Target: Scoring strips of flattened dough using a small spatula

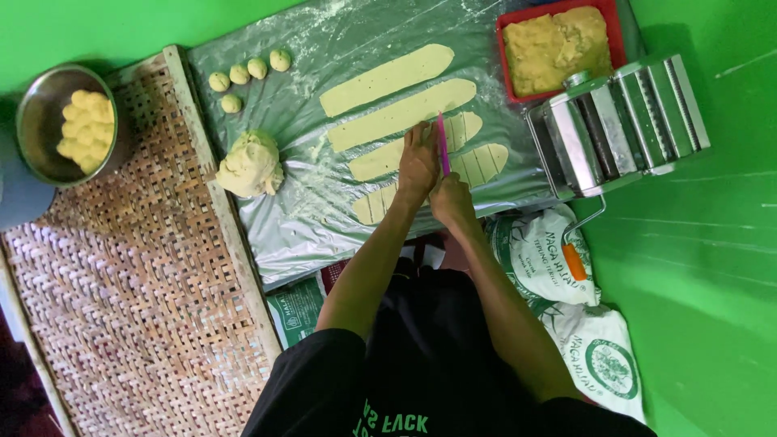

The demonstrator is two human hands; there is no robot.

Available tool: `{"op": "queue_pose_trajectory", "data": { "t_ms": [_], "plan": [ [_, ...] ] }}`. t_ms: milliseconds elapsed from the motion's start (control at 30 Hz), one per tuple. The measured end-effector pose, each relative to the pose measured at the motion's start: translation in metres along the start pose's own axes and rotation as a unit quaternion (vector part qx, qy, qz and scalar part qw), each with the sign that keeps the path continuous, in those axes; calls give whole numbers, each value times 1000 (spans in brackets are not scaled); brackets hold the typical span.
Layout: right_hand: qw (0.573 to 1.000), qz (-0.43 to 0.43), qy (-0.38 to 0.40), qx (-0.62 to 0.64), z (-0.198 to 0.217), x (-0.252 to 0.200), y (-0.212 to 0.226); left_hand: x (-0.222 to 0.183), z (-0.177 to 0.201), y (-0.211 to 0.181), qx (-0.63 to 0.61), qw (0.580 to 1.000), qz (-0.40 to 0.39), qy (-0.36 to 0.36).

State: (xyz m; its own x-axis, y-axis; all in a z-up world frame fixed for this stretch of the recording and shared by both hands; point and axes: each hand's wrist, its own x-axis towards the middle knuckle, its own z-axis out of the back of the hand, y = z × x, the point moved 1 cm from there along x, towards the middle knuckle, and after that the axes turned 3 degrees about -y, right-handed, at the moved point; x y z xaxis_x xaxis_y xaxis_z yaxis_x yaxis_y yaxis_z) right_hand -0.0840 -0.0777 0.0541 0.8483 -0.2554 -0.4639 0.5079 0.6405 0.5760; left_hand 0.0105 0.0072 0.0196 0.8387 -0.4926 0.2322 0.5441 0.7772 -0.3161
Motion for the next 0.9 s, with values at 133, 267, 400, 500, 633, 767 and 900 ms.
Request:
{"op": "queue_pose_trajectory", "data": {
  "t_ms": [133,267,400,500,633,767,900],
  "plan": [
    [999,-26,-4,27,7,-9,20,-2,-11,9,-52,998,18,5],
    [999,-35,-14,0,-5,1,13,2,-5,8,-9,1000,-18,6],
    [999,-46,1,21,5,-4,26,2,11,2,-16,1000,-22,2],
    [998,-59,-13,33,31,-39,72,1,-3,10,24,999,-44,10],
    [997,-72,-3,31,28,-52,84,-4,54,-2,43,997,-57,30],
    [997,-74,-1,18,29,-44,88,2,12,10,67,995,-68,32],
    [997,-75,8,29,15,-48,74,-2,-21,17,14,998,-52,19]
  ]
}}
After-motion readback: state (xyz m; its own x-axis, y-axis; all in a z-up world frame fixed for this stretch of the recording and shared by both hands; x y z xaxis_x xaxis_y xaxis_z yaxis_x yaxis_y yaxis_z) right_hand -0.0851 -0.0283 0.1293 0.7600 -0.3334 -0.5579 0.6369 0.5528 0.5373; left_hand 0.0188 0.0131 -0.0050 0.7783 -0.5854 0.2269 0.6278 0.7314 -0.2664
